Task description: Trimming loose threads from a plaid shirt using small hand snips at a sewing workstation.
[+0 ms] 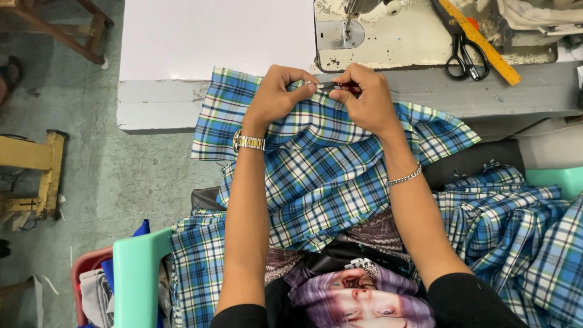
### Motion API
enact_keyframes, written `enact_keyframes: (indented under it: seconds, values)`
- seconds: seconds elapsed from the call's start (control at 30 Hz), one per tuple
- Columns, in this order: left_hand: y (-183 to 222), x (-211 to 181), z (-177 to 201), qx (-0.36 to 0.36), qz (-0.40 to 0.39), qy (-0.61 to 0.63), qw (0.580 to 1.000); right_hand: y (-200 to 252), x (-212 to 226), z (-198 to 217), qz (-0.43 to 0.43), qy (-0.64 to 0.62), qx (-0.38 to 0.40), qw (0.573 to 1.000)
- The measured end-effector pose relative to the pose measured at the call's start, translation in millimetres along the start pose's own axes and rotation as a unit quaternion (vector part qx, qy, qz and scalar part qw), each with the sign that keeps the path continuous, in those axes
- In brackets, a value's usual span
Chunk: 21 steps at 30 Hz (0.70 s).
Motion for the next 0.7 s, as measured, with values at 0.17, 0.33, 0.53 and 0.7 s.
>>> enact_keyframes:
  seconds: [0.17,0.33,0.53,0.7]
  values:
    - [-0.2,4.0,0.7,-0.004,0.002,0.0,1.0,0.7,-2.0,-0.7,-0.003,0.004,-0.009,1.0]
    - [-2.6,6.3,1.7,-0.006,-0.005,-0.007,1.0,-0.9,6.6,1.5,0.002,0.001,-0.006,1.0]
    - [-1.8,10.9,4.3,-0.009,0.002,-0.005,1.0,-1.8,3.7,-2.9,0.007,0.003,-0.004,1.0]
    - [-0.7,5.7,2.4,-0.001,0.007,-0.019,1.0,-0.6,0.3,-4.3,0.012,0.012,-0.008,1.0]
Point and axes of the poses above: each hand's wrist, its own y-axis away from the middle knuckle, its own z-axis out of the back of the hand, x = y × z, the point moved 3 cm from there along -y, towards the middle knuckle, and after that the axes turned 11 degrees about y, right-handed, at the moved point
